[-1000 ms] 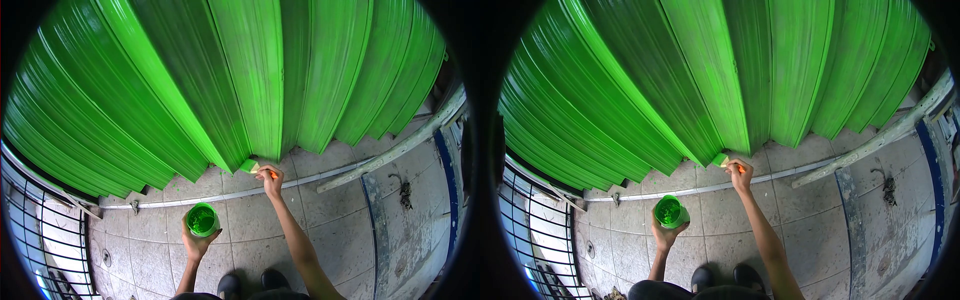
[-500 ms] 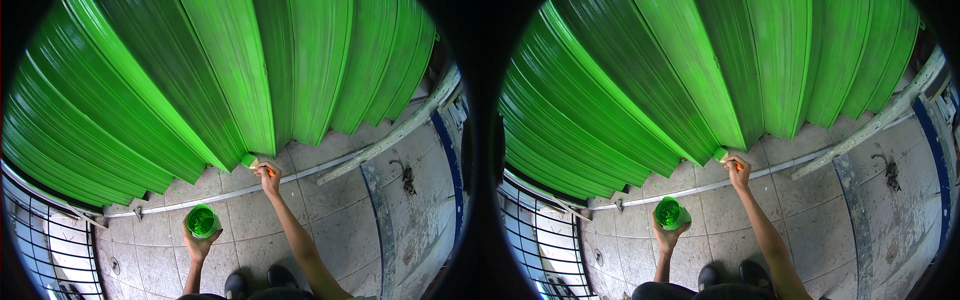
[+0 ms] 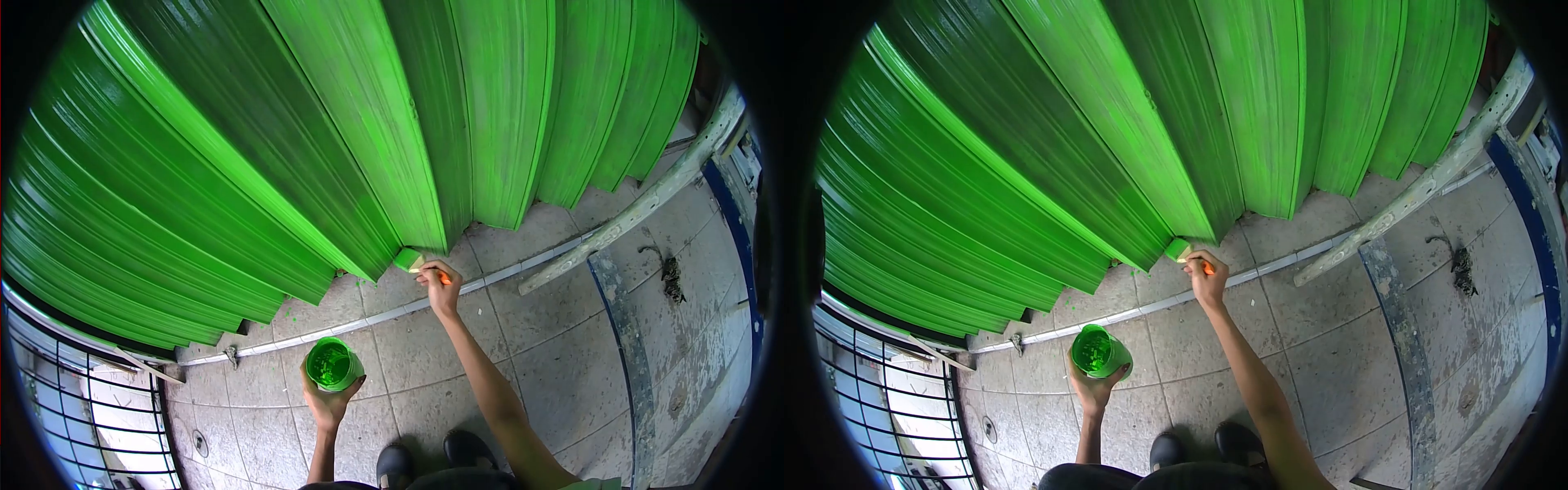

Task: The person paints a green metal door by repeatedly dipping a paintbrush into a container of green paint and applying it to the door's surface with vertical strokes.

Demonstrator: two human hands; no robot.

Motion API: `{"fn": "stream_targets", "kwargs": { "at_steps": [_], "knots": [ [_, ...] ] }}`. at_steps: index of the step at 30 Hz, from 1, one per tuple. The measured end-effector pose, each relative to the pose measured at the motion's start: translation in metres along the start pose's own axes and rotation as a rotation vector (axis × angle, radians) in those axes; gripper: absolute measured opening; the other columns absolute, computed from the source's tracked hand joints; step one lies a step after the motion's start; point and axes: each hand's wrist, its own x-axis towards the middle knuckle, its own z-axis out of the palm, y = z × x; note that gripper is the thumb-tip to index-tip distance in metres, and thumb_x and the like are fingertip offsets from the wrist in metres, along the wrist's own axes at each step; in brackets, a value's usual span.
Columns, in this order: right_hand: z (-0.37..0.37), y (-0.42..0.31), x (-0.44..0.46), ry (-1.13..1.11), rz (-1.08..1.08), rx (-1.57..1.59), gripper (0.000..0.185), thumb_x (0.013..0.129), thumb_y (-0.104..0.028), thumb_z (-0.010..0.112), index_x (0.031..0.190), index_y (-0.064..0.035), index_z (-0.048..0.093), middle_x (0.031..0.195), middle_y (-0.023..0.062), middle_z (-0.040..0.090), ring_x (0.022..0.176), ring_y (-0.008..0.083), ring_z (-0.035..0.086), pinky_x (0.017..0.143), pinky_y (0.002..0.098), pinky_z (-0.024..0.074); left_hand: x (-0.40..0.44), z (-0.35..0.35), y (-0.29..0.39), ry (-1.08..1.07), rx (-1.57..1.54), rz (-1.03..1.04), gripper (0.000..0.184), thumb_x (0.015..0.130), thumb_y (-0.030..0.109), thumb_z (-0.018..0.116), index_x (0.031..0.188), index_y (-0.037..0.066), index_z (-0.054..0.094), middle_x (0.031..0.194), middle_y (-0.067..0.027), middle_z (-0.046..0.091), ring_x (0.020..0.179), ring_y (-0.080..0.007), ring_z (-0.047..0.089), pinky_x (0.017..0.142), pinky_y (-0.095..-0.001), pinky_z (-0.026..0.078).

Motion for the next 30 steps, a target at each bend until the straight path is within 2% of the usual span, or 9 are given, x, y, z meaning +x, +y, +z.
{"fn": "stream_targets", "kwargs": {
  "at_steps": [4, 6, 8, 9, 12, 17, 21, 24, 30],
  "knots": [
    [0.02, -0.019, -0.007, -0.063, -0.05, 0.071, 0.013, 0.082, 0.001, 0.053, 0.076, 0.0059, 0.064, 0.068, 0.0074, 0.064, 0.06, 0.013, 0.064, 0.055, 0.0247, 0.0508, 0.0, -0.002, 0.003, -0.007, 0.012, 0.008, 0.08, 0.056, 0.011, 0.089, 0.124, 0.002, 0.047, 0.11, -0.0106, 0.06, 0.1, -0.0211, 0.059, 0.09, -0.036, 0.048],
    [0.02, -0.03, -0.006, 0.008, -0.056, 0.211, 0.012, 0.081, 0.001, 0.055, 0.076, 0.0058, 0.064, 0.068, 0.0078, 0.064, 0.06, 0.0128, 0.063, 0.055, 0.0244, 0.0505, 0.001, -0.004, -0.001, -0.006, 0.027, -0.019, 0.079, 0.056, 0.012, 0.089, 0.123, 0.003, 0.048, 0.11, -0.0107, 0.06, 0.1, -0.0211, 0.059, 0.09, -0.0358, 0.048],
    [0.011, -0.03, -0.003, 0.071, -0.082, 0.209, 0.011, 0.081, 0.001, 0.056, 0.076, 0.0054, 0.064, 0.068, 0.0078, 0.064, 0.06, 0.0125, 0.063, 0.055, 0.0241, 0.0504, 0.001, -0.004, -0.003, 0.008, 0.004, -0.014, 0.079, 0.056, 0.012, 0.089, 0.122, 0.003, 0.048, 0.11, -0.0107, 0.06, 0.099, -0.0211, 0.059, 0.089, -0.0356, 0.048],
    [0.009, -0.03, 0.0, 0.091, 0.017, 0.096, 0.01, 0.081, 0.001, 0.057, 0.076, 0.005, 0.065, 0.067, 0.0079, 0.064, 0.06, 0.0125, 0.063, 0.055, 0.0234, 0.0502, 0.002, -0.005, -0.003, 0.013, -0.008, -0.011, 0.078, 0.056, 0.013, 0.089, 0.122, 0.003, 0.048, 0.11, -0.0107, 0.06, 0.099, -0.0211, 0.059, 0.089, -0.0356, 0.048],
    [0.021, -0.029, 0.009, 0.065, 0.085, -0.007, 0.01, 0.081, 0.001, 0.057, 0.075, 0.0045, 0.065, 0.067, 0.0077, 0.064, 0.06, 0.0127, 0.063, 0.055, 0.023, 0.0498, 0.002, -0.004, -0.001, 0.0, 0.046, -0.017, 0.078, 0.056, 0.013, 0.089, 0.122, 0.003, 0.048, 0.11, -0.0108, 0.061, 0.099, -0.021, 0.06, 0.089, -0.0356, 0.048],
    [0.036, -0.062, 0.019, 0.013, -0.134, 0.229, 0.014, 0.083, -0.002, 0.055, 0.077, 0.0052, 0.065, 0.074, 0.0098, 0.066, 0.061, 0.0162, 0.066, 0.057, 0.0246, 0.0529, 0.002, -0.003, -0.002, 0.012, 0.032, -0.019, 0.079, 0.055, 0.013, 0.089, 0.122, 0.003, 0.048, 0.11, -0.0109, 0.061, 0.099, -0.0206, 0.06, 0.089, -0.0359, 0.049],
    [0.021, -0.046, 0.007, 0.077, 0.087, 0.043, 0.013, 0.082, 0.001, 0.054, 0.073, 0.0038, 0.064, 0.065, 0.0063, 0.063, 0.057, 0.0106, 0.061, 0.053, 0.0225, 0.0486, 0.004, -0.005, 0.001, 0.013, 0.031, -0.031, 0.08, 0.055, 0.013, 0.089, 0.123, 0.003, 0.048, 0.11, -0.0108, 0.061, 0.099, -0.0204, 0.06, 0.089, -0.0359, 0.049],
    [0.035, -0.042, 0.014, 0.064, 0.093, -0.023, 0.013, 0.082, -0.002, 0.056, 0.076, 0.0036, 0.065, 0.071, 0.0096, 0.066, 0.059, 0.0145, 0.065, 0.054, 0.0234, 0.0516, 0.003, -0.004, -0.003, 0.022, 0.016, -0.029, 0.079, 0.055, 0.013, 0.089, 0.122, 0.003, 0.048, 0.11, -0.0109, 0.061, 0.099, -0.0206, 0.06, 0.09, -0.036, 0.049],
    [0.057, -0.118, 0.024, -0.051, -0.24, 0.29, 0.01, 0.082, 0.001, 0.055, 0.078, 0.0049, 0.063, 0.072, 0.0091, 0.065, 0.061, 0.0143, 0.064, 0.058, 0.0252, 0.0524, 0.003, -0.006, 0.0, 0.023, -0.003, -0.019, 0.079, 0.055, 0.012, 0.089, 0.122, 0.003, 0.048, 0.11, -0.0107, 0.06, 0.1, -0.0212, 0.06, 0.09, -0.0357, 0.049]
  ]
}}
